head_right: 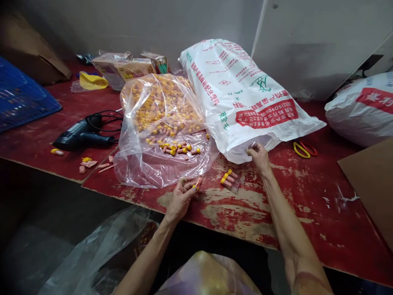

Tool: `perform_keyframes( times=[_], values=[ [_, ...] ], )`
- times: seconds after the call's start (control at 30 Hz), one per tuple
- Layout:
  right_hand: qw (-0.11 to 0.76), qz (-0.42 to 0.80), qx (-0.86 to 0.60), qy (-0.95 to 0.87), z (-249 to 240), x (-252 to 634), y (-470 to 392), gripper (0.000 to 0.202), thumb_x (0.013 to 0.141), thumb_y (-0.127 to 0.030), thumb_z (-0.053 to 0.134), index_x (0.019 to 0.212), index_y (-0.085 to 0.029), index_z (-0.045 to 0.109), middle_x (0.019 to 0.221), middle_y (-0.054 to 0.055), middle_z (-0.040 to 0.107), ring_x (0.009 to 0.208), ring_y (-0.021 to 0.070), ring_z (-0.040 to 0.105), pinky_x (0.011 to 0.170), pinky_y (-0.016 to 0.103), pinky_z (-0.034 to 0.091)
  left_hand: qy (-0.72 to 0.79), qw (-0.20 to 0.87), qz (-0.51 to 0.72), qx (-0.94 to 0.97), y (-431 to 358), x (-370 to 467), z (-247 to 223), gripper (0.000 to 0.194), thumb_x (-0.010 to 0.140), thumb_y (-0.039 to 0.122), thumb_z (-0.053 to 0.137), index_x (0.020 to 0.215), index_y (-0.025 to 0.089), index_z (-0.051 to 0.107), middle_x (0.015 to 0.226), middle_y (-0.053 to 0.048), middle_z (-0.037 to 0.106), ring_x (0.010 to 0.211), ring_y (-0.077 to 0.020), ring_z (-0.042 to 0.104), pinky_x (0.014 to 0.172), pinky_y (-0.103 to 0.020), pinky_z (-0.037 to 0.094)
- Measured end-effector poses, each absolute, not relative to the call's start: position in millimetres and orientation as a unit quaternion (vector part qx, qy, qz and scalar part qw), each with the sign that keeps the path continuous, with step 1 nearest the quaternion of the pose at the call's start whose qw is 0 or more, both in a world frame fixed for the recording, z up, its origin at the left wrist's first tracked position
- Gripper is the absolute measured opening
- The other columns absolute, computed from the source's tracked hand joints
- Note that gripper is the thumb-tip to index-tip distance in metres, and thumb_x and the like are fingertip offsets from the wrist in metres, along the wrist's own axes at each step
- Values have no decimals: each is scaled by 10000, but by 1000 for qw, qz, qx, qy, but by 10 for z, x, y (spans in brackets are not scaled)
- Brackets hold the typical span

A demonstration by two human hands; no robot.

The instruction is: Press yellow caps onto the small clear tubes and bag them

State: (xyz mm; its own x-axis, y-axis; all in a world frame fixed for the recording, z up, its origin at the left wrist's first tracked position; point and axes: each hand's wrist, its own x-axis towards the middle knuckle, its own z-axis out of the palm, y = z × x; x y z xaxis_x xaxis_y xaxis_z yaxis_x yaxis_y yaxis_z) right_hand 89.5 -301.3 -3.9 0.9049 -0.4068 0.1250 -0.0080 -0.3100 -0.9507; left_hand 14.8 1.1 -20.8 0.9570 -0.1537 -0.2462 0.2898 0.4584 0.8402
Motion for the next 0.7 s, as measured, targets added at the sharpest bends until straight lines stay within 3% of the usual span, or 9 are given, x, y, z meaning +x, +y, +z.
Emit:
perform_keyframes(
  times=[0.07,0.17,0.43,0.6,0.7],
  values=[
    [705,-116,-693,96,-87,465,-2765,291,644,-311,681,859,-200,520,793,15,625,665,173,583,549,259,459,42,840,-156,518,-44,99,-198,352,623,276,806,890,167,606,846,-2,651,676,-102,612,575,-194,496],
    [777,-49,-625,53,-105,-37,-2334,431,670,-266,726,1029,-245,488,839,-2,649,782,197,632,707,323,517,1,821,-189,539,-173,16,-206,266,671,275,775,881,157,663,898,-17,649,764,-115,620,668,-209,516],
    [704,-19,-709,35,-12,-294,-2082,267,696,-350,735,827,-208,551,945,33,641,859,199,614,780,318,480,20,810,-162,563,-352,-150,-171,299,635,255,790,876,162,639,883,-32,691,822,-160,649,754,-260,524],
    [673,54,-738,1,-60,-331,-2073,270,748,-400,694,855,-203,545,754,-12,558,645,142,525,581,237,421,38,819,-166,548,-370,-191,-119,383,636,229,788,974,173,617,1003,-86,706,980,-224,658,850,-313,523],
    [668,50,-742,-19,-117,-385,-1991,258,807,-424,632,894,-204,528,734,-22,513,613,125,485,545,221,395,44,816,-147,557,-399,-245,-130,448,687,199,744,1116,193,616,1149,-97,666,1144,-233,588,976,-336,474]
  ],
)
